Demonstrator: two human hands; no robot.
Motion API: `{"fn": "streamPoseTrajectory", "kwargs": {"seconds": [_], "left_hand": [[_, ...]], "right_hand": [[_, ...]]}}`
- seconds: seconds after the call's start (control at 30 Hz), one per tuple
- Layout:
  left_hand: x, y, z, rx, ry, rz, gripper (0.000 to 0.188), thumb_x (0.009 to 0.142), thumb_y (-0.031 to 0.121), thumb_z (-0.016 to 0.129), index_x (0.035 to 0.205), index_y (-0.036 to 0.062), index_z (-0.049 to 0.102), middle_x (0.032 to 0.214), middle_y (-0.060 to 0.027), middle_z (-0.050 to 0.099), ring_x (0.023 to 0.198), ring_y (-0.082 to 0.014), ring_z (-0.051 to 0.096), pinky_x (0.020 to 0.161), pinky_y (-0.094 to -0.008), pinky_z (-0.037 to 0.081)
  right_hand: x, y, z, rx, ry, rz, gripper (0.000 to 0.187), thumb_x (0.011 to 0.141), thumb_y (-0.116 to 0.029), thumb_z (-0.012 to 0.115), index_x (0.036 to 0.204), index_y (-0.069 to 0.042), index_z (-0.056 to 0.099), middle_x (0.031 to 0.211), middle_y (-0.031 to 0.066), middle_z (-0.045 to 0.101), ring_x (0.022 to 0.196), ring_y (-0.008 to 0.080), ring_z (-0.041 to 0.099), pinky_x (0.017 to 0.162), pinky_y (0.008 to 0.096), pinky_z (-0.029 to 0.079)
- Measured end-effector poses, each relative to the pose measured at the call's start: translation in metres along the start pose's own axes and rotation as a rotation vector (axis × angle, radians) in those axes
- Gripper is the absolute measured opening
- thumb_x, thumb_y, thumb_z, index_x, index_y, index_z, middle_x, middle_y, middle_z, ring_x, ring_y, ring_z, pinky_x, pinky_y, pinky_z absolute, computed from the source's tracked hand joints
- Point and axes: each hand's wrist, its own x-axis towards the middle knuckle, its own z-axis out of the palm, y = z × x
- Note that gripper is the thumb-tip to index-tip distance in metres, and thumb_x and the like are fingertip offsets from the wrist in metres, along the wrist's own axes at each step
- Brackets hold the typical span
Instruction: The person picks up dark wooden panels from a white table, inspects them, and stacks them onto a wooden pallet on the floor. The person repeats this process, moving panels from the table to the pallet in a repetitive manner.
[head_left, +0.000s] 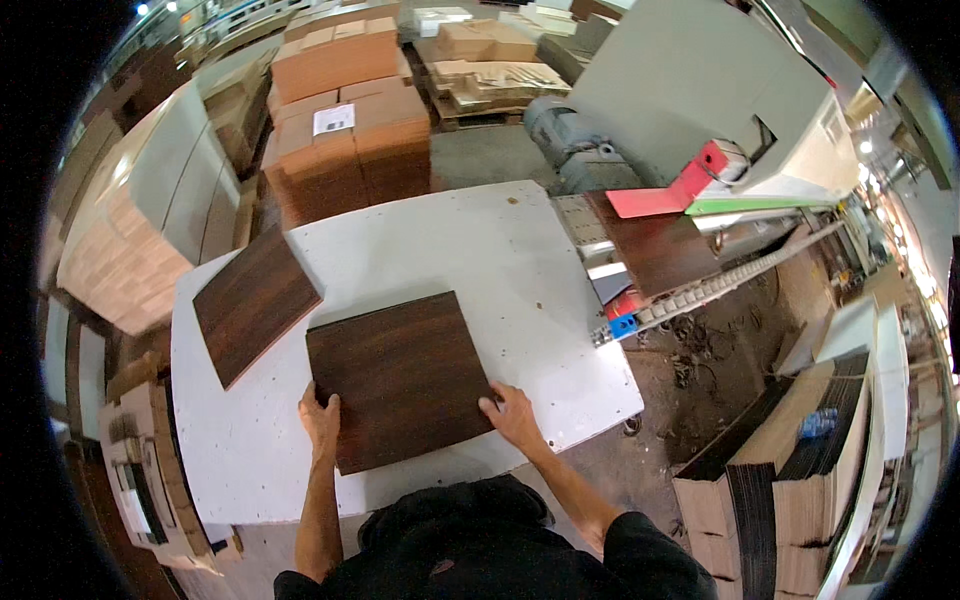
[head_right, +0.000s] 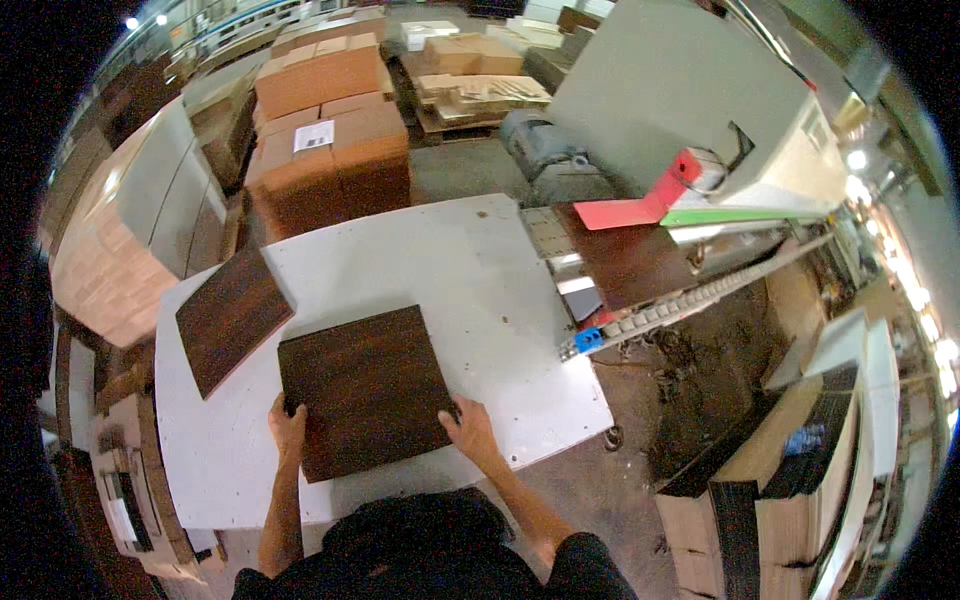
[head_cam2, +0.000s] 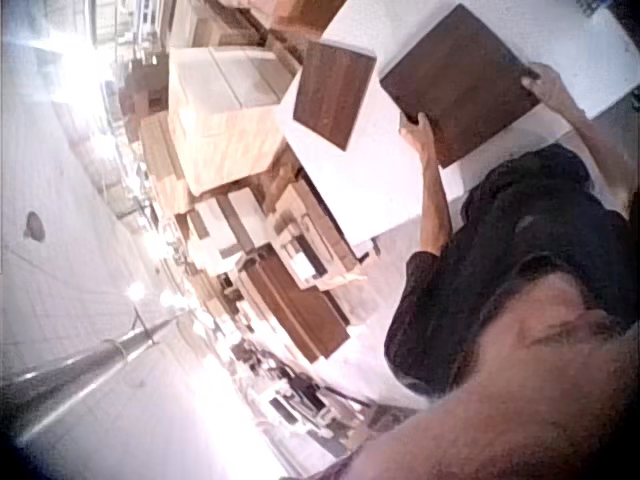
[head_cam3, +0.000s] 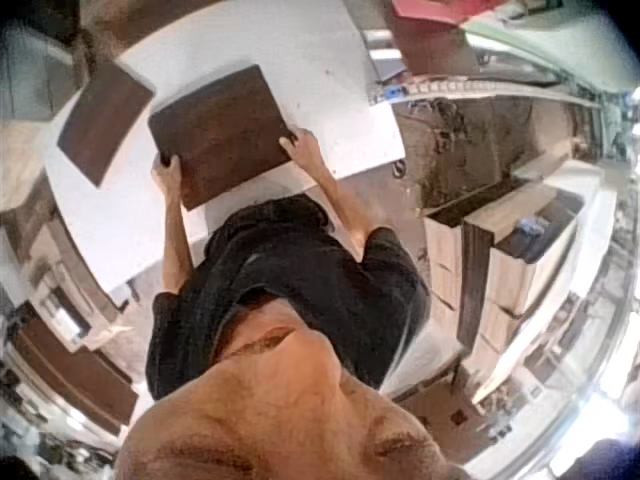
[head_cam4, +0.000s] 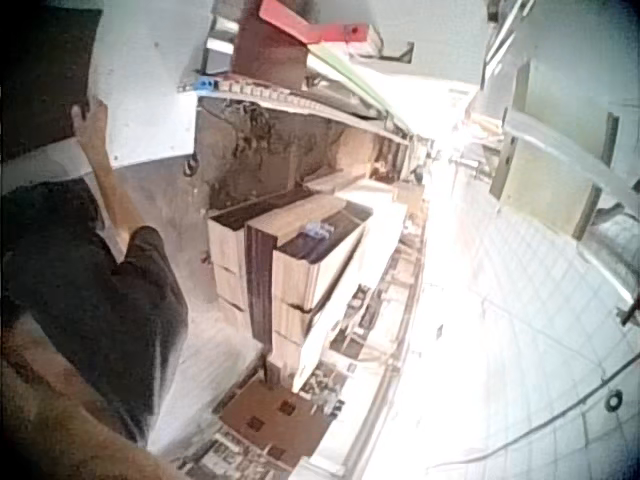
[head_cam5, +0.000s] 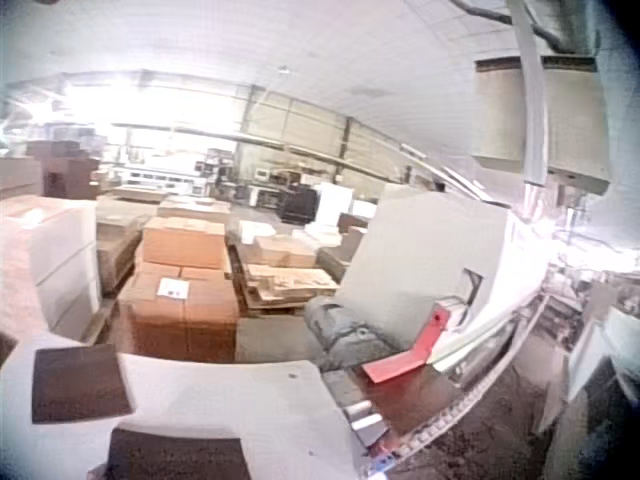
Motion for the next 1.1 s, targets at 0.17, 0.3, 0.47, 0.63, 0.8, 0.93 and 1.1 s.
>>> {"fn": "streamPoseTrajectory", "kwargs": {"seconds": [0.17, 0.3, 0.47, 0.63, 0.8, 0.93, 1.1], "left_hand": [[0.011, 0.012, -0.008, -0.056, -0.057, -0.018, 0.057, 0.081, 0.007, 0.066, 0.134, -0.0083, 0.05, 0.129, -0.0271, 0.056, 0.122, -0.0376, 0.05, 0.101, -0.0453, 0.045], [0.007, 0.01, -0.007, 0.231, 0.098, 0.14, 0.053, 0.083, 0.006, 0.064, 0.133, -0.0057, 0.052, 0.134, -0.0236, 0.053, 0.118, -0.0346, 0.054, 0.098, -0.0423, 0.048], [0.008, 0.053, 0.0, -0.185, 0.051, 0.086, 0.049, 0.086, 0.007, 0.064, 0.133, -0.0032, 0.053, 0.128, -0.021, 0.057, 0.113, -0.0297, 0.058, 0.095, -0.0394, 0.049], [0.015, 0.074, 0.012, -0.305, -0.104, 0.116, 0.048, 0.089, 0.013, 0.066, 0.133, -0.0031, 0.053, 0.118, -0.0167, 0.064, 0.107, -0.0228, 0.062, 0.093, -0.0373, 0.05], [0.001, 0.159, 0.068, -0.749, -0.425, -0.118, 0.053, 0.09, 0.027, 0.071, 0.13, -0.0038, 0.054, 0.114, -0.0127, 0.065, 0.105, -0.0216, 0.061, 0.09, -0.0372, 0.051], [-0.005, 0.195, 0.129, -1.034, -0.757, -0.188, 0.053, 0.089, 0.033, 0.073, 0.124, -0.0028, 0.057, 0.114, -0.0109, 0.065, 0.102, -0.0238, 0.061, 0.088, -0.0398, 0.051], [-0.023, 0.167, 0.098, -0.601, -0.237, -0.261, 0.037, 0.088, 0.017, 0.073, 0.114, -0.0058, 0.06, 0.107, -0.01, 0.065, 0.096, -0.0211, 0.061, 0.084, -0.0359, 0.051]], "right_hand": [[0.072, 0.025, -0.037, 1.289, 0.348, 0.287, 0.041, 0.091, -0.036, 0.067, 0.112, -0.001, 0.064, 0.098, 0.011, 0.067, 0.088, 0.0273, 0.062, 0.094, 0.0385, 0.047], [0.131, 0.027, -0.07, 1.742, 0.686, 0.191, 0.051, 0.09, -0.04, 0.07, 0.121, -0.004, 0.052, 0.113, 0.0102, 0.054, 0.096, 0.0251, 0.055, 0.095, 0.0405, 0.047], [0.172, 0.047, -0.112, 1.882, 0.966, 0.064, 0.054, 0.093, -0.033, 0.067, 0.13, -0.001, 0.045, 0.124, 0.012, 0.049, 0.103, 0.0265, 0.053, 0.092, 0.0416, 0.05], [0.167, 0.05, -0.1, 1.777, 0.847, 0.019, 0.016, 0.095, -0.011, 0.061, 0.106, 0.001, 0.058, 0.093, 0.0079, 0.061, 0.086, 0.0209, 0.059, 0.077, 0.0348, 0.055], [0.075, -0.002, -0.045, 1.478, 0.36, 0.293, 0.011, 0.089, -0.001, 0.064, 0.099, 0.001, 0.061, 0.096, 0.0089, 0.066, 0.087, 0.0209, 0.064, 0.077, 0.0323, 0.056], [-0.023, -0.084, 0.009, 1.324, 0.108, 0.437, 0.02, 0.092, -0.009, 0.066, 0.109, -0.001, 0.062, 0.106, 0.0101, 0.068, 0.092, 0.0218, 0.067, 0.081, 0.035, 0.056], [-0.055, -0.081, 0.052, 1.261, -0.381, 0.514, 0.027, 0.096, -0.021, 0.064, 0.114, -0.001, 0.063, 0.108, 0.0108, 0.069, 0.095, 0.0201, 0.066, 0.082, 0.037, 0.055]]}}
